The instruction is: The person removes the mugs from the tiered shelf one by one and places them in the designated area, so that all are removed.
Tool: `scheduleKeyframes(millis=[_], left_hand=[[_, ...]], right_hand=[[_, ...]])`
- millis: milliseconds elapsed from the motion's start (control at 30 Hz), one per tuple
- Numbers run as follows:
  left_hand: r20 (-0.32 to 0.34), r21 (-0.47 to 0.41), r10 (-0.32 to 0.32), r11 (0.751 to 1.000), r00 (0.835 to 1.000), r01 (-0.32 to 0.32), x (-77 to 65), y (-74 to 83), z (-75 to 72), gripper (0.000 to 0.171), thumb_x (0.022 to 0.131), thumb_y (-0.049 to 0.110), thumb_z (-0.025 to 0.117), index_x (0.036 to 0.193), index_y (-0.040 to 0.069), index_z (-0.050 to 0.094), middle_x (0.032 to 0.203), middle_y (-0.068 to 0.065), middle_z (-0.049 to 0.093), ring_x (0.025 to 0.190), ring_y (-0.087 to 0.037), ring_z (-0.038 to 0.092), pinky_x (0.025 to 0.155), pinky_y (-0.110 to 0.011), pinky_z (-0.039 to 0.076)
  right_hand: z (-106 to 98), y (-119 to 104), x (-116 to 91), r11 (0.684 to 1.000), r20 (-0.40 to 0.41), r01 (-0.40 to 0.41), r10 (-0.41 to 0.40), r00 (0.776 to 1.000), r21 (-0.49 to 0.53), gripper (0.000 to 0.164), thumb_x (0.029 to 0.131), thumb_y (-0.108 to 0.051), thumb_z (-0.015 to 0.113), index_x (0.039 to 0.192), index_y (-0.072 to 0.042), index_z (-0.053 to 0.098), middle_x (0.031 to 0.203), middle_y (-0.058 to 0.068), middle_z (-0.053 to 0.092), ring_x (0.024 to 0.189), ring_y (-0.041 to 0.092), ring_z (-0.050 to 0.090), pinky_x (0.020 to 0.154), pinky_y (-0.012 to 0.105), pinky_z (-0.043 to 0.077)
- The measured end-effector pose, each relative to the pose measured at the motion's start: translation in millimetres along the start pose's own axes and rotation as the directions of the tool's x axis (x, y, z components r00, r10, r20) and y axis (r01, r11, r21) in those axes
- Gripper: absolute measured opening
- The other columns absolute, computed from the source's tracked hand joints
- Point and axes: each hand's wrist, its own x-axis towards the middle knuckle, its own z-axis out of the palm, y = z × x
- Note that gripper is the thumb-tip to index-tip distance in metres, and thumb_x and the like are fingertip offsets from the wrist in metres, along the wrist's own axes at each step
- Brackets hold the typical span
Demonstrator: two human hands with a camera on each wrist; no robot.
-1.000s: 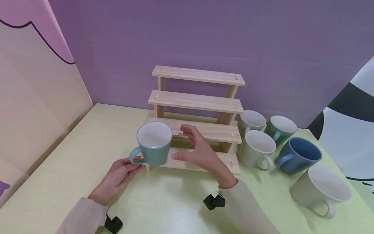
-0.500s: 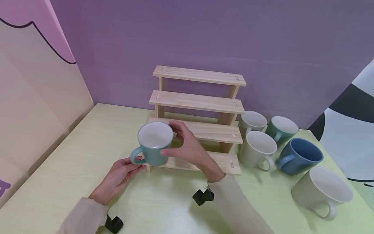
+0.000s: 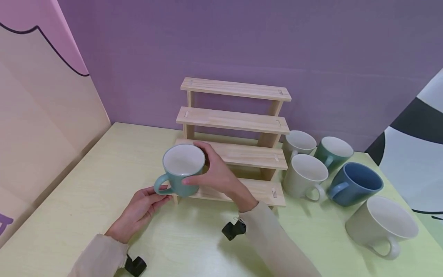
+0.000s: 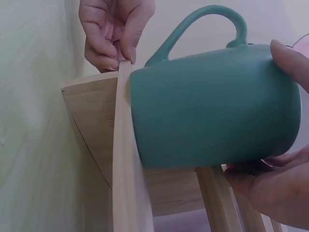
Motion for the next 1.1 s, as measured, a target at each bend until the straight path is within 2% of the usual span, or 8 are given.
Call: scheduleKeyframes(millis=[267, 633, 767, 900, 1000, 1100], left_hand=[[0.015, 0.000, 0.007, 1.000, 1.000, -0.007, -0.1, -0.8, -1.5, 0.023, 0.096, -0.003, 0.049, 0.093, 0.010, 0.067, 0.105, -0.001, 0.057, 0.095, -0.008, 0.066, 0.091, -0.018, 0.054], [0.019, -0.002, 0.011, 1.000, 1.000, -0.011, 0.5, -1.0, -1.2, 0.023, 0.096, -0.004, 0.048, 0.093, 0.010, 0.067, 0.104, -0.001, 0.058, 0.095, -0.007, 0.066, 0.091, -0.018, 0.054], [0.017, 0.006, 0.008, 1.000, 1.000, -0.008, 0.2, -1.7, -0.9, 0.019, 0.096, -0.004, 0.048, 0.107, 0.001, 0.063, 0.104, 0.000, 0.060, 0.095, -0.007, 0.066, 0.091, -0.018, 0.054], [0.023, 0.015, 0.015, 1.000, 1.000, -0.015, 0.5, -2.3, -1.4, 0.032, 0.096, -0.003, 0.049, 0.127, -0.011, 0.048, 0.105, 0.000, 0.063, 0.098, -0.007, 0.066, 0.092, -0.019, 0.053], [0.025, 0.030, 0.017, 0.999, 1.000, -0.018, 0.9, -2.2, -2.1, 0.039, 0.096, -0.001, 0.051, 0.132, -0.014, 0.043, 0.107, 0.001, 0.064, 0.099, -0.007, 0.065, 0.093, -0.019, 0.053], [0.016, 0.046, 0.011, 0.999, 1.000, -0.012, 1.4, -2.3, -1.8, 0.038, 0.095, -0.001, 0.052, 0.131, -0.013, 0.045, 0.107, 0.001, 0.064, 0.099, -0.007, 0.065, 0.093, -0.019, 0.053]], right_hand=[[5, -3, 4, 0.999, 0.006, -0.047, 0.047, 0.999, -0.027, 0.097, 0.070, -0.004, 0.082, 0.148, -0.016, 0.025, 0.137, 0.010, 0.047, 0.123, 0.027, 0.048, 0.103, 0.045, 0.046], [7, -2, 4, 0.999, -0.074, -0.022, 0.019, 0.997, -0.038, 0.095, 0.066, -0.003, 0.084, 0.146, -0.012, 0.034, 0.136, 0.009, 0.050, 0.120, 0.027, 0.052, 0.100, 0.043, 0.049], [6, -2, 0, 0.998, -0.098, -0.021, 0.015, 0.995, -0.055, 0.094, 0.065, -0.003, 0.085, 0.145, -0.010, 0.036, 0.136, 0.009, 0.051, 0.119, 0.028, 0.053, 0.101, 0.043, 0.049], [3, -4, -5, 0.998, -0.109, -0.029, 0.022, 0.994, -0.063, 0.094, 0.064, -0.002, 0.086, 0.145, -0.009, 0.037, 0.135, 0.009, 0.052, 0.119, 0.028, 0.053, 0.100, 0.043, 0.049], [1, -6, -9, 0.997, -0.107, -0.033, 0.026, 0.994, -0.063, 0.095, 0.064, -0.003, 0.086, 0.145, -0.009, 0.036, 0.136, 0.009, 0.052, 0.120, 0.027, 0.053, 0.100, 0.042, 0.050], [-3, -6, -14, 0.997, -0.110, -0.043, 0.036, 0.993, -0.066, 0.096, 0.064, -0.004, 0.086, 0.146, -0.009, 0.036, 0.136, 0.010, 0.052, 0.120, 0.028, 0.053, 0.099, 0.042, 0.050]])
